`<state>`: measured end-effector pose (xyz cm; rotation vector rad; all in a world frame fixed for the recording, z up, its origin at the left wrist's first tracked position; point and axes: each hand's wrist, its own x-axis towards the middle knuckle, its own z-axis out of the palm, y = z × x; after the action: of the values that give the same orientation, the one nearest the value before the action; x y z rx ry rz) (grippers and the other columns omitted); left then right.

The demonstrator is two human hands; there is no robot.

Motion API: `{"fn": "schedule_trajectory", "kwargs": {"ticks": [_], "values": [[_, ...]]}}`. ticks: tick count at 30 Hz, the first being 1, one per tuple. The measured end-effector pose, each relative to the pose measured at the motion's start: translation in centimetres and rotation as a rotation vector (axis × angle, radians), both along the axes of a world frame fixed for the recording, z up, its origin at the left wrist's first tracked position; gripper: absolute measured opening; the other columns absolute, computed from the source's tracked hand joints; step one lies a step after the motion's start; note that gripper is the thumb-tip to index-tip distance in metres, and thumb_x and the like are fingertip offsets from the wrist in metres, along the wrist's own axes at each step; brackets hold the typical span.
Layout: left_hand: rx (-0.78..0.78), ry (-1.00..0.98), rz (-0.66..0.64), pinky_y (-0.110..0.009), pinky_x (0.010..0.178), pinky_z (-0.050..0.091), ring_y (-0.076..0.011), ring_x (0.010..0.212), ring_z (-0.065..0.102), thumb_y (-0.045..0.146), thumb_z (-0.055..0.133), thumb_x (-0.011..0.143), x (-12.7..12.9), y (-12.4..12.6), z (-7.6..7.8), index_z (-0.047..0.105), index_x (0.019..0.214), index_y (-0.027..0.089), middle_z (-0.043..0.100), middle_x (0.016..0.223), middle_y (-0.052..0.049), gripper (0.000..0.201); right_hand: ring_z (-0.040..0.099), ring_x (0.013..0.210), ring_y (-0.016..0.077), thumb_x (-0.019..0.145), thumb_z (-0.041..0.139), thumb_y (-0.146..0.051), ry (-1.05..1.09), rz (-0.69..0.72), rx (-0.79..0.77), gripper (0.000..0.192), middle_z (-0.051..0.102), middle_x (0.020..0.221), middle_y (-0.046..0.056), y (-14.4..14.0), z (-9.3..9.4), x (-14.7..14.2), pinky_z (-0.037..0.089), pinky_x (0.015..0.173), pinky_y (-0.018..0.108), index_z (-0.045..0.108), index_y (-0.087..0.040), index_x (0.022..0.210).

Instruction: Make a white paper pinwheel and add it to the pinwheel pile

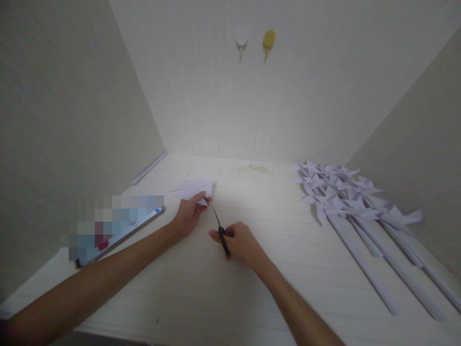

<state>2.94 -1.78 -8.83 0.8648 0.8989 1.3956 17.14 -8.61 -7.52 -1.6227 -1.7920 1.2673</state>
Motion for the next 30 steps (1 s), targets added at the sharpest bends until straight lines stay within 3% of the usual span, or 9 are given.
{"fn": "schedule_trajectory", "kwargs": {"ticks": [24, 27, 30], "values": [[-0.004, 0.002, 0.009, -0.016, 0.041, 0.036, -0.0068, 0.050, 0.050, 0.026, 0.059, 0.061, 0.01, 0.03, 0.05, 0.054, 0.065, 0.014, 0.056, 0.058, 0.002, 0.014, 0.037, 0.033, 0.0072, 0.068, 0.046, -0.058, -0.004, -0.001, 0.021, 0.051, 0.044, 0.036, 0.000, 0.10, -0.22, 0.11, 0.027, 0.036, 0.021, 0.045, -0.016, 0.039], [-0.012, -0.005, 0.039, -0.016, 0.042, 0.037, -0.0072, 0.052, 0.052, 0.027, 0.060, 0.061, -0.02, 0.11, 0.01, 0.054, 0.067, 0.014, 0.057, 0.062, 0.001, 0.015, 0.035, 0.031, 0.0059, 0.070, 0.043, -0.058, 0.049, 0.015, 0.007, 0.051, 0.044, 0.037, -0.001, 0.19, -0.34, 0.16, 0.024, 0.034, 0.020, 0.046, -0.015, 0.042], [0.004, 0.021, 0.026, -0.016, 0.043, 0.037, -0.0081, 0.057, 0.053, 0.028, 0.060, 0.061, 0.02, 0.03, -0.02, 0.055, 0.068, 0.015, 0.057, 0.064, 0.001, 0.015, 0.033, 0.031, 0.0048, 0.071, 0.044, -0.055, 0.182, -0.070, 0.038, 0.047, 0.046, 0.041, -0.001, 0.27, -0.38, -0.03, 0.024, 0.033, 0.019, 0.048, -0.015, 0.047]]}}
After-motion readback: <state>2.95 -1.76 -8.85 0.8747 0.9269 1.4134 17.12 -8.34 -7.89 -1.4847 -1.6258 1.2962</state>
